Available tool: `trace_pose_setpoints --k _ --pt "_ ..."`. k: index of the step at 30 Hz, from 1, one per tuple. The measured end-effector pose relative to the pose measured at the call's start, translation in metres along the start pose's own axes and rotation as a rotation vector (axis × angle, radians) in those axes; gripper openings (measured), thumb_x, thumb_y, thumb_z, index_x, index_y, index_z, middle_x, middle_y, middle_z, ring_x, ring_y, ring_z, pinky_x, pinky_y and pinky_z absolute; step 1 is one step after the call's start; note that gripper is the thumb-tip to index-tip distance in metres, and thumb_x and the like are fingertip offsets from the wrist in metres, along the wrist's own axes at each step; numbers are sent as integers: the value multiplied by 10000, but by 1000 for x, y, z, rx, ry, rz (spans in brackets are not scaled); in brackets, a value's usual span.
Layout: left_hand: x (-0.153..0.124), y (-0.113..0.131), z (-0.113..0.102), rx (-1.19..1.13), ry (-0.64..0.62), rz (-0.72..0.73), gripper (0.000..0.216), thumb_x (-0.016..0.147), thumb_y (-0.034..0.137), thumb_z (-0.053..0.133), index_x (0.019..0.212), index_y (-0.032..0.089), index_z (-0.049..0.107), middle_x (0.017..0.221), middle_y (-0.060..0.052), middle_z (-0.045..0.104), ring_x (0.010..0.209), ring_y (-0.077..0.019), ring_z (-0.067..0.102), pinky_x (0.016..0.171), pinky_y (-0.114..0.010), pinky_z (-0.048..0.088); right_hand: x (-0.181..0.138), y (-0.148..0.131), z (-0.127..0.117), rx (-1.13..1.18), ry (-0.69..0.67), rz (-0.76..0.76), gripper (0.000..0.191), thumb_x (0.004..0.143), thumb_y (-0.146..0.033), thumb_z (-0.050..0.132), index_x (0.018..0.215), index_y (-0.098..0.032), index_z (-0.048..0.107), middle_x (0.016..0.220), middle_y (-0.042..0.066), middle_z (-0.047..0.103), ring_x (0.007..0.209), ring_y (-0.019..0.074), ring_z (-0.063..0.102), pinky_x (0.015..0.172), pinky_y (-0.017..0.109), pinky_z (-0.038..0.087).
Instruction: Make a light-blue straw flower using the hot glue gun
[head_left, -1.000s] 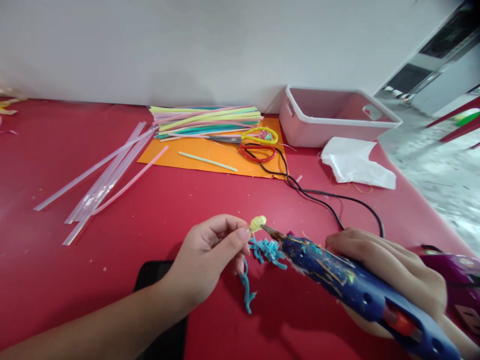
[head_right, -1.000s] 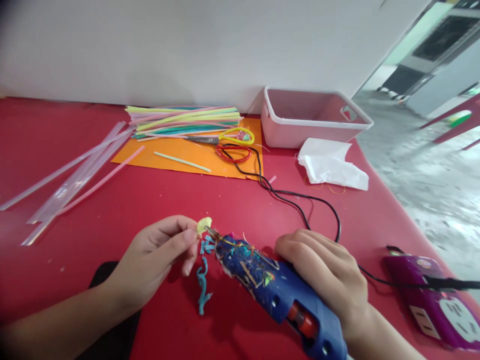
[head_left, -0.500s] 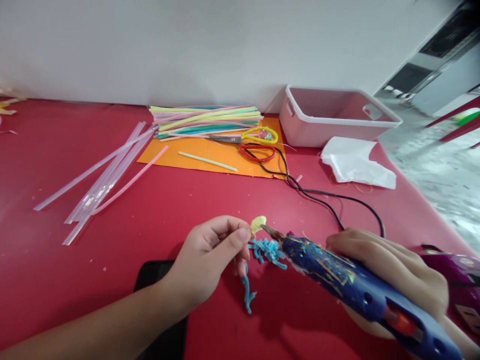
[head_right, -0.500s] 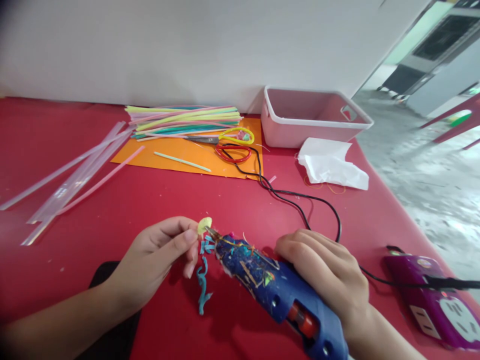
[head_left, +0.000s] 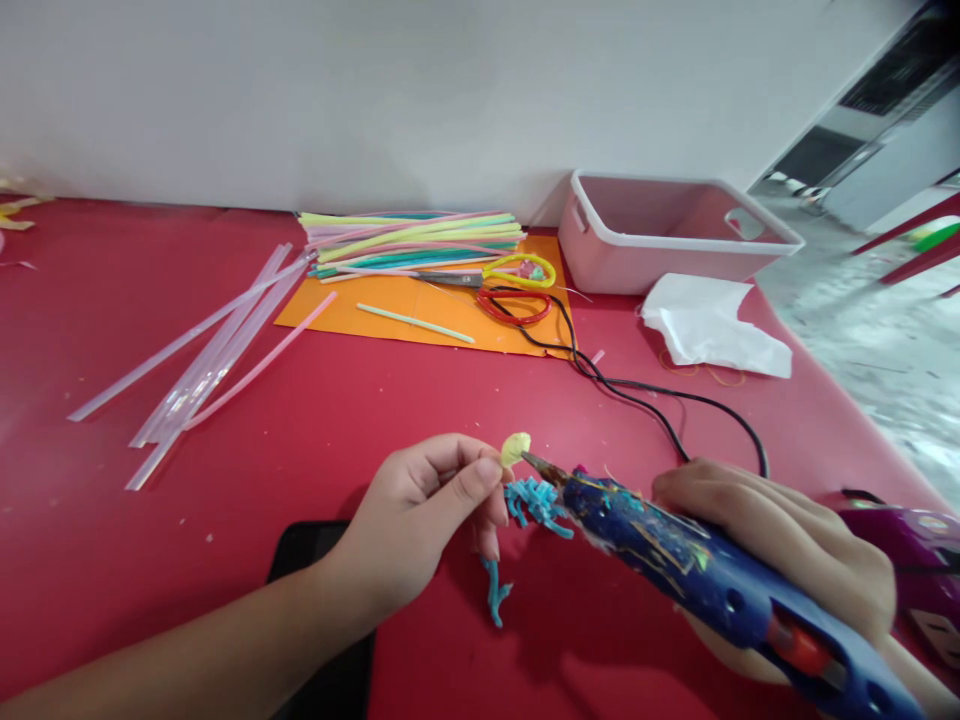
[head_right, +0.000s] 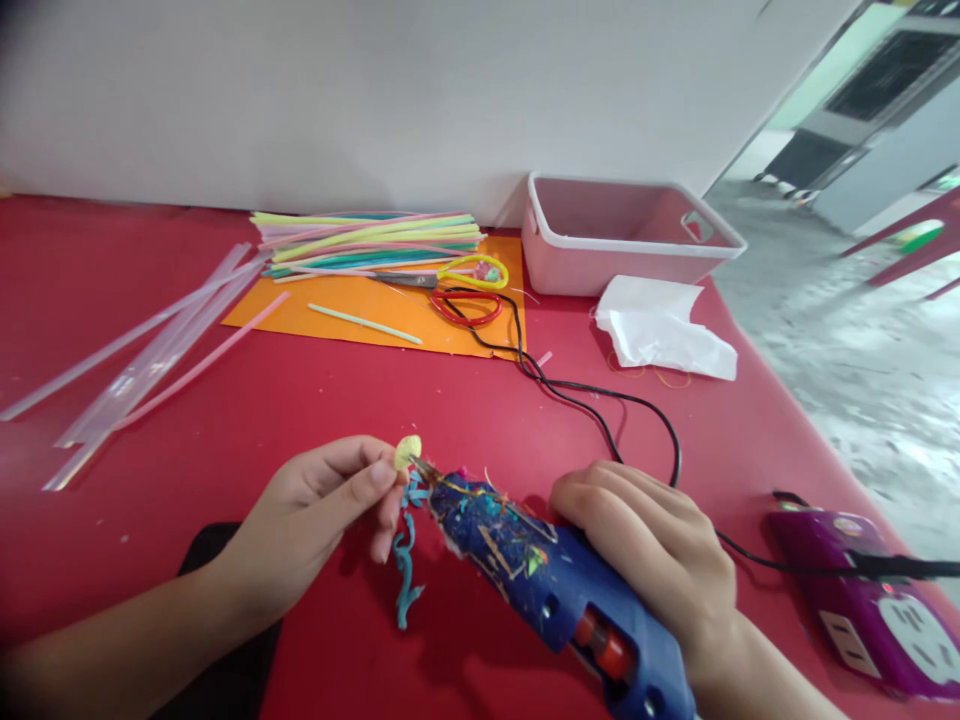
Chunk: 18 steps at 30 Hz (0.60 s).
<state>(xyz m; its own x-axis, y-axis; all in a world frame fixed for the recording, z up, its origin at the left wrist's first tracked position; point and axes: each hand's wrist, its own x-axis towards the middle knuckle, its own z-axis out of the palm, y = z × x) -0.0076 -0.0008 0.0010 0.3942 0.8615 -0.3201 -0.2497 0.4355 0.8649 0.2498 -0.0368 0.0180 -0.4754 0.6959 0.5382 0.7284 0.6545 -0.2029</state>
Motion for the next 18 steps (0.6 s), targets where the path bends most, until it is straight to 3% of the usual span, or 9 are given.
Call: trace_pose_setpoints --k 12,18 --pt "-1 4 3 -45 -19 -54 298 847 387 748 739 133 636 594 17 686 441 -55 603 484 -148 480 -1 -3 -3 -42 -47 13 189 831 -102 507 984 -199 560 831 44 672 697 183 682 621 297 549" --pt "-1 0 -2 -22 -41 22 288 876 370 731 745 139 617 606 40 682 463 -29 598 508 -119 486 -2 -2 1 -5 10 53 167 828 -95 534 960 -194 563 821 33 651 671 147 661 606 267 535"
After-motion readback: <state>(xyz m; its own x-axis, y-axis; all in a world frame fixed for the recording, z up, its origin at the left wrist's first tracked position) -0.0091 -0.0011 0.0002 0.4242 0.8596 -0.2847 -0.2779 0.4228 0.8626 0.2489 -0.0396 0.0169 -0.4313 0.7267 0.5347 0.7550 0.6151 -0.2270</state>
